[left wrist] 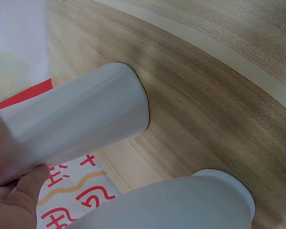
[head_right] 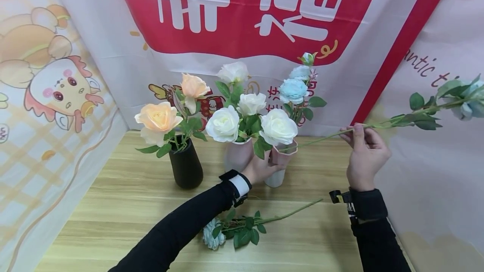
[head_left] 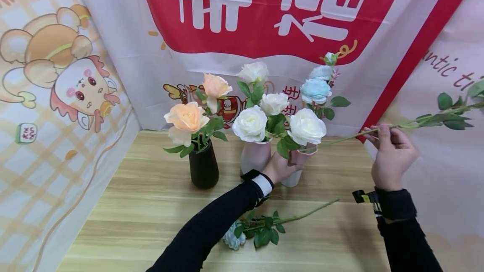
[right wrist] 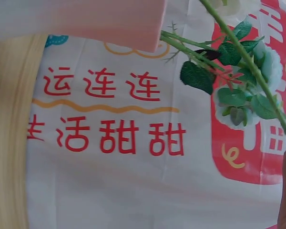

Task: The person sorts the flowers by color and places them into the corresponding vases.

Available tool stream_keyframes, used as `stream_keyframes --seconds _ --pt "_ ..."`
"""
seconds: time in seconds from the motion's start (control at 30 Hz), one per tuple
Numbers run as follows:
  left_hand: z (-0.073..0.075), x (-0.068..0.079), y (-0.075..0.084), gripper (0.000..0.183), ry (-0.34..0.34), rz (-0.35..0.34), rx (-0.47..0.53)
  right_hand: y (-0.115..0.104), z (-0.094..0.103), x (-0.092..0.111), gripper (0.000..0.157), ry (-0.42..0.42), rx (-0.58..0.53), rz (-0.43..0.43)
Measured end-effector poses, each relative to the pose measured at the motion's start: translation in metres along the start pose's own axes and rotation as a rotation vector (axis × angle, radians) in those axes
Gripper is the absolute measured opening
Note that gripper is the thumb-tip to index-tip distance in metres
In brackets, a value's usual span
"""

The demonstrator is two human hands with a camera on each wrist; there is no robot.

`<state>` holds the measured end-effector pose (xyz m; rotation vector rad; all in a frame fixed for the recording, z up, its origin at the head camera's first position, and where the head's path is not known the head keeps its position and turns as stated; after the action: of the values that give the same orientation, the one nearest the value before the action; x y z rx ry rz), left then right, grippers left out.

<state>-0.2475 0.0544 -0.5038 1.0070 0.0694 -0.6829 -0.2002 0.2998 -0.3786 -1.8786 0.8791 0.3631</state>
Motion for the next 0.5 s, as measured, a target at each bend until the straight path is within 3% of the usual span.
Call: stream_keyframes --seconds 0.13,0.37,0.5 --pt "-0.001 0.001 -0.001 0.085 0.025 -0.013 -0.014 0.006 0.002 0.001 0.034 0.026 0.004 -0.029" --pt "-0.002 0.002 -0.001 0.083 0.035 -0.021 -0.015 0.018 -0.001 0.009 0.028 -0.069 -0.009 -0.057" --pt "-0.001 0.003 0.001 0.082 0.033 -0.013 -0.013 0.019 -0.008 0.011 0.024 -0.094 0.039 -0.041"
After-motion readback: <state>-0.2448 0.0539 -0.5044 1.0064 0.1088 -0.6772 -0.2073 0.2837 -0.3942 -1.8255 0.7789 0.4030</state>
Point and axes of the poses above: each hand's wrist, its own x-axis away from the middle knuckle, its own z-axis out of the back of the hand, y = z × x, the point moved 1 cm from there along -x, towards the middle knuckle, and after that the axes turned 6 degrees about -y, right-handed, at the moved point
